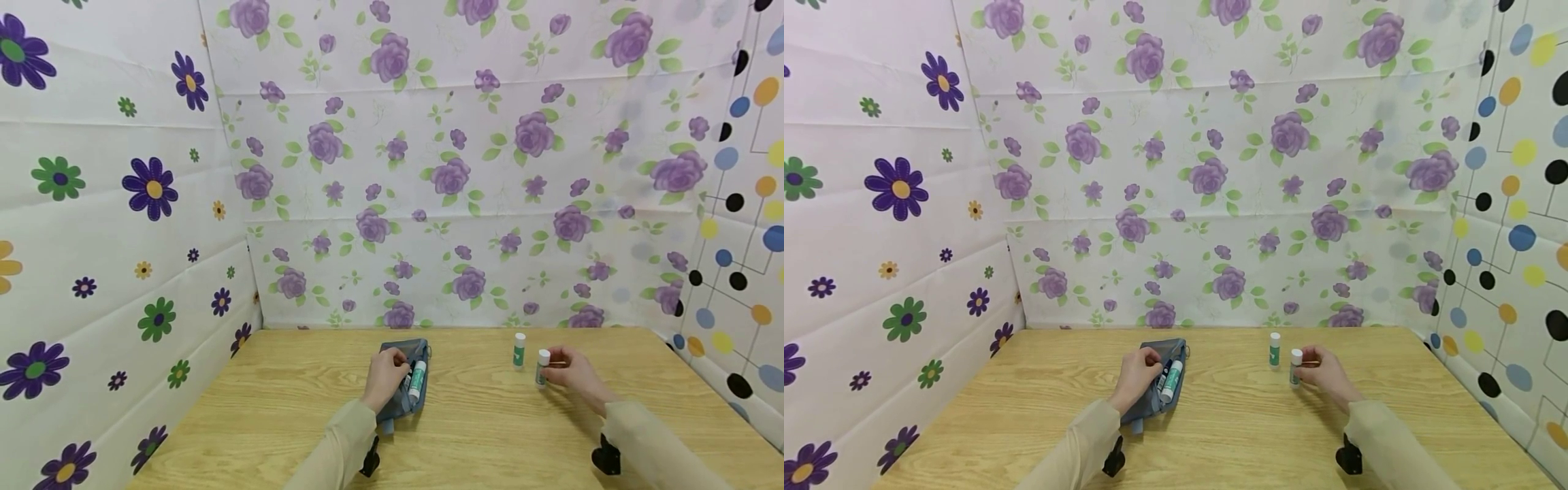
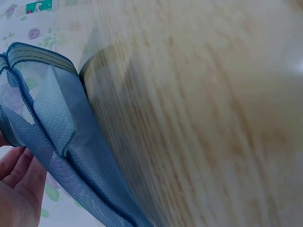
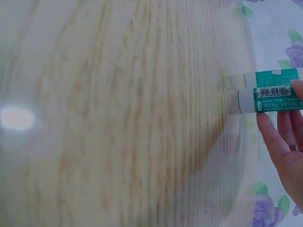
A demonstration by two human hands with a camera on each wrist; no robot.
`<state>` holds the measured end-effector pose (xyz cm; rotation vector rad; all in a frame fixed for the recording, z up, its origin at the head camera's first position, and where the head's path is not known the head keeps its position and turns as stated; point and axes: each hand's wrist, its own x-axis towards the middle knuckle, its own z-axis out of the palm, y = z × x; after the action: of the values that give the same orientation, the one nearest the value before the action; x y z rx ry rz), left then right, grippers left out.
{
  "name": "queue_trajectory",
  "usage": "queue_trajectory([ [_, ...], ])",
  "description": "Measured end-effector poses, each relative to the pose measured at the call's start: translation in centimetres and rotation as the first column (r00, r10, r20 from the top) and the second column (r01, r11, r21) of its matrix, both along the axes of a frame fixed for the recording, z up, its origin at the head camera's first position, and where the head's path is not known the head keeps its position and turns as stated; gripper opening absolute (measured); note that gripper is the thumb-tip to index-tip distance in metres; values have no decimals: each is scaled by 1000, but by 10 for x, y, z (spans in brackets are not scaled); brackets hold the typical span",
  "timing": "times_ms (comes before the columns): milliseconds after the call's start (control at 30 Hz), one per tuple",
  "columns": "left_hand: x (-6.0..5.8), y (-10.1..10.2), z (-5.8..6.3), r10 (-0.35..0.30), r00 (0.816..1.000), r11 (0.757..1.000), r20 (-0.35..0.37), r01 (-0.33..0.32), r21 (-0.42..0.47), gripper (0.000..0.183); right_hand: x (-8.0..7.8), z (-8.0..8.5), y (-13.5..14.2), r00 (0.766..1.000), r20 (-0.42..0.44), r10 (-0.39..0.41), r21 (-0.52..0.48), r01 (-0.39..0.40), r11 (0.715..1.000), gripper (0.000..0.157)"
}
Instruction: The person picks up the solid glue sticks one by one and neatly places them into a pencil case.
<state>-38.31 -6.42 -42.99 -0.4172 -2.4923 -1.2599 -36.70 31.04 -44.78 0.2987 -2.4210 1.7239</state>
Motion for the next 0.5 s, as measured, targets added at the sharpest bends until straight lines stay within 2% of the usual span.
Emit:
queue_trajectory([
  [500,-1,0,0,0,1000,1000,0,0,-1,6,2,11,-1,1000,22,-11,-22,11,1000,46],
])
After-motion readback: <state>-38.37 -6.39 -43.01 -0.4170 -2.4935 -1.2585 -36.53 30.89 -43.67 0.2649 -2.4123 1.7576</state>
